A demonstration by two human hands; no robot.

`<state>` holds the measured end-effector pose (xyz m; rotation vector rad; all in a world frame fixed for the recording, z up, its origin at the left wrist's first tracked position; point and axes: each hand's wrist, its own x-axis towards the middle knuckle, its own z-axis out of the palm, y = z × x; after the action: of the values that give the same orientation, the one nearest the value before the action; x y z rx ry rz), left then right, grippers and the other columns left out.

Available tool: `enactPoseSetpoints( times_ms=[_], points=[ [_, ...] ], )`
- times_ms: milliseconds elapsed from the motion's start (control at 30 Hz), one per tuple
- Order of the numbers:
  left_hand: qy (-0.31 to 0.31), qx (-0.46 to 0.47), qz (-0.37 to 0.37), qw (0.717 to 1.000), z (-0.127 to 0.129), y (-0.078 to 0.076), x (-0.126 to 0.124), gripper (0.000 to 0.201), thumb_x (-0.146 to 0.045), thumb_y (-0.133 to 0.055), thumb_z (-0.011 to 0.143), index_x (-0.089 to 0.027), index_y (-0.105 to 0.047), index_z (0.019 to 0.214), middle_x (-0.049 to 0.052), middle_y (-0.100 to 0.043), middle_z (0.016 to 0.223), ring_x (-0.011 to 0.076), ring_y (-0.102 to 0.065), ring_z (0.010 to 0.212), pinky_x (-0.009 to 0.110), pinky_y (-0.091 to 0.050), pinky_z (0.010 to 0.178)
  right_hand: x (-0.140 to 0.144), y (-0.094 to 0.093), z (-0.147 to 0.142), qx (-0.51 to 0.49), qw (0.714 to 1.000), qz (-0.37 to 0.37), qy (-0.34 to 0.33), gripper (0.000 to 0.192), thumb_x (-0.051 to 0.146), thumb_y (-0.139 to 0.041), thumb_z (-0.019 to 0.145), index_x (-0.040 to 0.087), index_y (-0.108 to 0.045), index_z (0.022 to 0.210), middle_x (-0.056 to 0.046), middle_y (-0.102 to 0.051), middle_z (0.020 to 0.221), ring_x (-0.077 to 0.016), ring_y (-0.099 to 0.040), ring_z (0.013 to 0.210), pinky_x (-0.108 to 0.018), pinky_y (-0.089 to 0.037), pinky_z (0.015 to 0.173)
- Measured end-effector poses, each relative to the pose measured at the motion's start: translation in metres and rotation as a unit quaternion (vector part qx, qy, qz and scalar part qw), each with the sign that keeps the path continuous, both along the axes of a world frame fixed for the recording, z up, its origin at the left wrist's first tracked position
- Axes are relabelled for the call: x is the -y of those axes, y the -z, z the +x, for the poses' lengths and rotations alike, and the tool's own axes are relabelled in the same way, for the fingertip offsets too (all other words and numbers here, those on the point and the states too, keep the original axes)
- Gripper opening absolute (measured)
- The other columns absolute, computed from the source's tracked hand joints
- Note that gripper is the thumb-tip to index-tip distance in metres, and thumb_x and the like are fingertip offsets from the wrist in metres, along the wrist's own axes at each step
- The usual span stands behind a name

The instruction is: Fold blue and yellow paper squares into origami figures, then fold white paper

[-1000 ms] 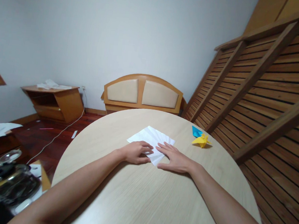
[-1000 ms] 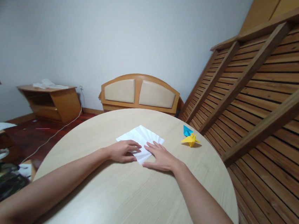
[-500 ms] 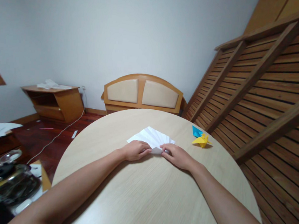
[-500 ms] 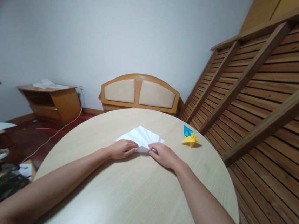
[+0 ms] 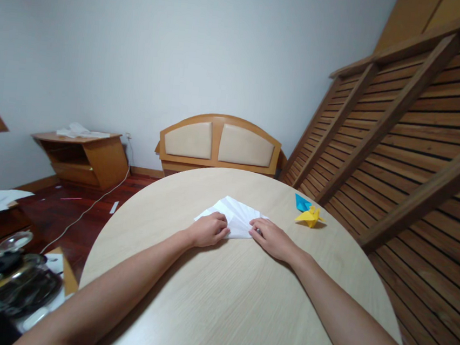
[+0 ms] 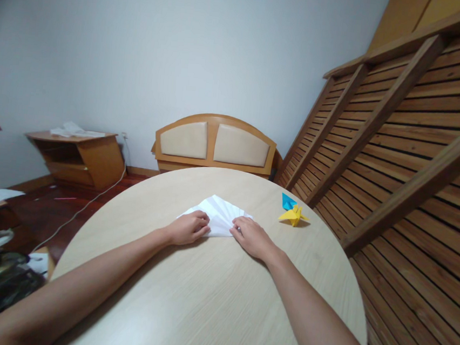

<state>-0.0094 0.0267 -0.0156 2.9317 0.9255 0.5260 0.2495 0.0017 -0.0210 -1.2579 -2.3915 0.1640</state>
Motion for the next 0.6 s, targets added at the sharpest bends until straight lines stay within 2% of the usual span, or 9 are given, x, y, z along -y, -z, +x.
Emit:
enactPoseSetpoints(
  times_ms=[133,233,333,467,533,600],
  points=[
    [-0.047,-0.018,0.008,0.999,0.0010,0.0009,0.0012,0.038,-0.033,-0.040,0.099,-0.017,-0.069,0.082,0.010,-0.063,0.097,0.0216,-0.058,0.095,0.032,-0.050,0.085,0.0015,-0.0007,0.0010,-0.009,1.000,-0.004,0.005,0.021,0.031,-0.052,0.094,0.018,-0.065,0.104,-0.010,-0.068,0.109,-0.0252,-0.060,0.105,-0.039,-0.045,0.094],
    [-0.077,-0.027,0.009,0.997,0.0018,0.0011,0.0025,0.035,-0.034,-0.042,0.097,-0.017,-0.067,0.079,0.010,-0.062,0.095,0.0216,-0.058,0.092,0.031,-0.051,0.078,0.0022,0.0000,0.0029,-0.015,1.000,-0.001,-0.009,0.026,0.030,-0.052,0.094,0.020,-0.064,0.115,-0.010,-0.067,0.118,-0.0260,-0.058,0.112,-0.042,-0.043,0.100],
    [-0.098,-0.031,0.011,0.995,0.0019,0.0025,0.0030,0.030,-0.033,-0.046,0.095,-0.017,-0.065,0.078,0.010,-0.061,0.097,0.0222,-0.058,0.093,0.031,-0.051,0.076,0.0027,0.0003,0.0038,-0.009,0.999,0.002,-0.032,0.029,0.030,-0.049,0.096,0.022,-0.066,0.118,-0.009,-0.066,0.122,-0.0256,-0.057,0.116,-0.043,-0.041,0.103],
    [-0.127,-0.013,0.018,0.992,0.0010,0.0037,0.0016,0.020,-0.030,-0.049,0.093,-0.018,-0.064,0.095,0.010,-0.062,0.104,0.0239,-0.058,0.098,0.032,-0.052,0.076,0.0047,-0.0017,0.0028,0.005,0.999,0.001,-0.042,0.030,0.034,-0.051,0.096,0.023,-0.070,0.116,-0.010,-0.065,0.122,-0.0257,-0.057,0.116,-0.042,-0.043,0.102],
    [-0.104,-0.009,0.032,0.994,0.0006,0.0026,0.0005,0.021,-0.023,-0.050,0.091,-0.020,-0.063,0.107,0.009,-0.061,0.116,0.0239,-0.057,0.105,0.033,-0.052,0.082,0.0064,-0.0038,0.0015,0.011,0.999,-0.003,-0.046,0.032,0.036,-0.053,0.095,0.024,-0.070,0.118,-0.010,-0.065,0.124,-0.0260,-0.058,0.116,-0.042,-0.043,0.102],
    [-0.050,-0.030,0.039,0.998,0.0010,0.0006,-0.0003,0.028,-0.015,-0.048,0.089,-0.023,-0.065,0.110,0.007,-0.060,0.124,0.0233,-0.055,0.111,0.034,-0.049,0.089,0.0085,-0.0068,-0.0002,0.018,0.999,-0.005,-0.048,0.032,0.038,-0.056,0.093,0.025,-0.070,0.118,-0.010,-0.065,0.123,-0.0263,-0.058,0.114,-0.043,-0.043,0.101]
  ],
)
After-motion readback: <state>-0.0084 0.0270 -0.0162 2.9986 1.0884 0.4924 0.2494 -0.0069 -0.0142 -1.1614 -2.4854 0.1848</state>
